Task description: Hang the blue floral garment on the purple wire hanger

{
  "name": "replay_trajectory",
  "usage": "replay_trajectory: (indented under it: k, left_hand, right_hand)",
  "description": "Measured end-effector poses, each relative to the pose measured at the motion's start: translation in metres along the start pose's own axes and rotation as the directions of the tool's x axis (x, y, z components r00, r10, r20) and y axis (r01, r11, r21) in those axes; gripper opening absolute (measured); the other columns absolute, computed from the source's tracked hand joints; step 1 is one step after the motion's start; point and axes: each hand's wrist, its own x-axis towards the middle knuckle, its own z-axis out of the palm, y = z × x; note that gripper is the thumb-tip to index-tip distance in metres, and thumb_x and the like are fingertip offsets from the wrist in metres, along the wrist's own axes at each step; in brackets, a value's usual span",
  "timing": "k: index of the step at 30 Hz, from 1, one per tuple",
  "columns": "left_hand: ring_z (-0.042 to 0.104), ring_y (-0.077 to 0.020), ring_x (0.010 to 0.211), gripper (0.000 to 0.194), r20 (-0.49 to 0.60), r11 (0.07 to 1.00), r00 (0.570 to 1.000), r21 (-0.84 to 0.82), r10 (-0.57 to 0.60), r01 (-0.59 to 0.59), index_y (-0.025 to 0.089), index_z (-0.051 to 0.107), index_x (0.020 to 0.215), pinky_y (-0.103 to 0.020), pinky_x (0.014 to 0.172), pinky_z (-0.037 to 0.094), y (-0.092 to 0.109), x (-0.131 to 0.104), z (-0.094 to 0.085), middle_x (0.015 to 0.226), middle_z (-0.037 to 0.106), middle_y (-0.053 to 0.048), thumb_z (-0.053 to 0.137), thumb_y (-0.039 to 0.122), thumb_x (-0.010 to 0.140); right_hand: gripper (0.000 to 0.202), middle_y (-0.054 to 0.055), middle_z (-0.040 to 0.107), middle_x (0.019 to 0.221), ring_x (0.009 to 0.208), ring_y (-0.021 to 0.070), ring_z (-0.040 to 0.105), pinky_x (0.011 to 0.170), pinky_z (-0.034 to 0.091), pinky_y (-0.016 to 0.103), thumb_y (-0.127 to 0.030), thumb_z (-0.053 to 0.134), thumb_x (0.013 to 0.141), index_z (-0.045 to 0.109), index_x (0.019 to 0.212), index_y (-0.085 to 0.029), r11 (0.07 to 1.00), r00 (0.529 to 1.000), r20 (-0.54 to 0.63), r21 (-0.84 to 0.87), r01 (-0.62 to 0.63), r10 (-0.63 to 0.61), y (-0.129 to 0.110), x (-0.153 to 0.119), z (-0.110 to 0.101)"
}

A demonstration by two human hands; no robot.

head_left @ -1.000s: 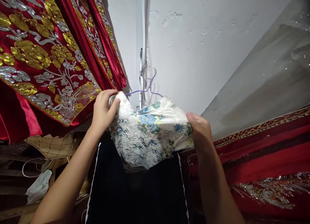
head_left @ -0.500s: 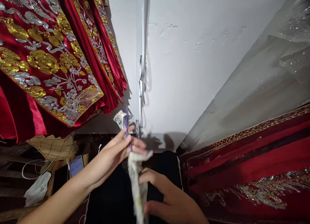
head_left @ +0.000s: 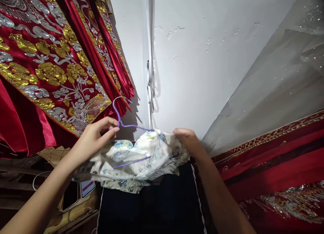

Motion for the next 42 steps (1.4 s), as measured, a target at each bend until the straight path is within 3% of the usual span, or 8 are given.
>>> replay_trajectory:
  k: [3, 9, 17, 25, 30, 35, 39, 42]
  left_hand:
    - [0.067, -0.0206, 0.092, 0.027, -0.266, 0.978, 0.944, 0.122, 0.196, -0.169, 0.023, 0.065, 0.115, -0.034, 0.086, 0.054, 0.002, 0.028, 0.013, 0.102, 0.071, -0.005, 0.059, 0.041, 0.095]
    - [0.059, -0.0257, 0.113, 0.022, -0.642, 0.886, 0.610, 0.336, 0.464, -0.321, 0.026, 0.065, 0.113, -0.046, 0.104, 0.045, 0.005, 0.022, 0.056, 0.115, 0.065, -0.008, 0.063, 0.022, 0.091]
    - [0.059, -0.0201, 0.097, 0.029, -0.424, 0.963, 0.873, -0.010, 0.241, -0.271, 0.023, 0.055, 0.123, -0.034, 0.087, 0.048, -0.020, 0.005, 0.142, 0.103, 0.061, -0.006, 0.061, 0.022, 0.094]
    - [0.050, -0.0166, 0.097, 0.055, -0.750, 0.910, 0.593, -0.408, -0.293, -0.067, 0.024, 0.042, 0.121, -0.028, 0.085, 0.043, -0.046, 0.002, 0.199, 0.114, 0.047, -0.006, 0.079, 0.031, 0.080]
    - [0.037, -0.0126, 0.065, 0.034, -0.519, 0.824, 0.767, -0.567, -0.378, 0.022, 0.020, 0.048, 0.078, -0.024, 0.062, 0.033, -0.059, -0.001, 0.210, 0.072, 0.038, 0.003, 0.054, 0.047, 0.097]
    - [0.030, -0.0110, 0.058, 0.039, -0.439, 0.707, 0.764, -0.706, -0.472, 0.031, 0.019, 0.051, 0.074, -0.023, 0.054, 0.025, -0.048, -0.023, 0.217, 0.064, 0.034, 0.005, 0.058, 0.052, 0.094]
    - [0.030, -0.0097, 0.056, 0.039, -0.316, 0.575, 0.800, -0.817, -0.510, 0.043, 0.018, 0.053, 0.074, -0.022, 0.053, 0.025, -0.038, -0.034, 0.223, 0.063, 0.036, 0.005, 0.063, 0.051, 0.091]
    - [0.033, -0.0094, 0.055, 0.036, -0.257, 0.473, 0.800, -0.880, -0.542, 0.038, 0.018, 0.055, 0.074, -0.021, 0.053, 0.028, -0.034, -0.038, 0.223, 0.063, 0.040, 0.005, 0.066, 0.049, 0.089]
  right_hand:
    - [0.045, 0.001, 0.055, 0.060, 0.054, 0.0158, 0.052, 0.050, 0.041, 0.028, -0.063, 0.066, 0.084, 0.056, 0.069, -0.021, 0.984, 0.961, -0.269, 0.180, -0.016, 0.065, -0.015, 0.017, -0.011]
    - [0.048, 0.006, 0.063, 0.072, 0.079, 0.0248, 0.067, 0.064, 0.054, 0.034, -0.070, 0.066, 0.079, 0.058, 0.076, -0.022, 0.979, 0.853, -0.515, 0.120, 0.165, -0.080, -0.020, 0.059, -0.031]
    - [0.045, 0.001, 0.056, 0.066, 0.069, 0.0178, 0.061, 0.062, 0.050, 0.029, -0.062, 0.070, 0.081, 0.059, 0.076, -0.018, 0.961, 0.745, -0.667, 0.184, 0.207, -0.033, -0.006, 0.031, -0.020]
    - [0.048, -0.003, 0.049, 0.061, 0.056, 0.0109, 0.047, 0.053, 0.042, 0.024, -0.062, 0.069, 0.082, 0.055, 0.070, -0.018, 0.958, 0.734, -0.673, 0.259, 0.126, 0.086, 0.023, -0.008, -0.001]
    - [0.042, 0.000, 0.059, 0.075, 0.069, 0.0148, 0.057, 0.065, 0.048, 0.027, -0.059, 0.069, 0.081, 0.062, 0.087, -0.017, 0.965, 0.696, -0.709, 0.245, 0.089, 0.116, 0.045, -0.008, 0.004]
    - [0.045, 0.011, 0.059, 0.121, 0.109, 0.0221, 0.057, 0.092, 0.047, 0.034, -0.048, 0.068, 0.083, 0.057, 0.116, -0.020, 0.994, 0.378, -0.920, -0.107, 0.009, -0.103, 0.080, -0.039, 0.043]
    - [0.047, 0.008, 0.065, 0.092, 0.083, 0.0227, 0.063, 0.075, 0.050, 0.035, -0.065, 0.050, 0.090, 0.060, 0.099, -0.021, 0.953, 0.828, -0.471, 0.173, -0.249, 0.302, 0.109, -0.049, 0.097]
    - [0.057, 0.005, 0.063, 0.079, 0.067, 0.0203, 0.063, 0.062, 0.048, 0.033, -0.075, 0.047, 0.088, 0.063, 0.091, -0.020, 0.906, 0.907, -0.130, 0.205, -0.371, 0.401, 0.120, -0.041, 0.123]
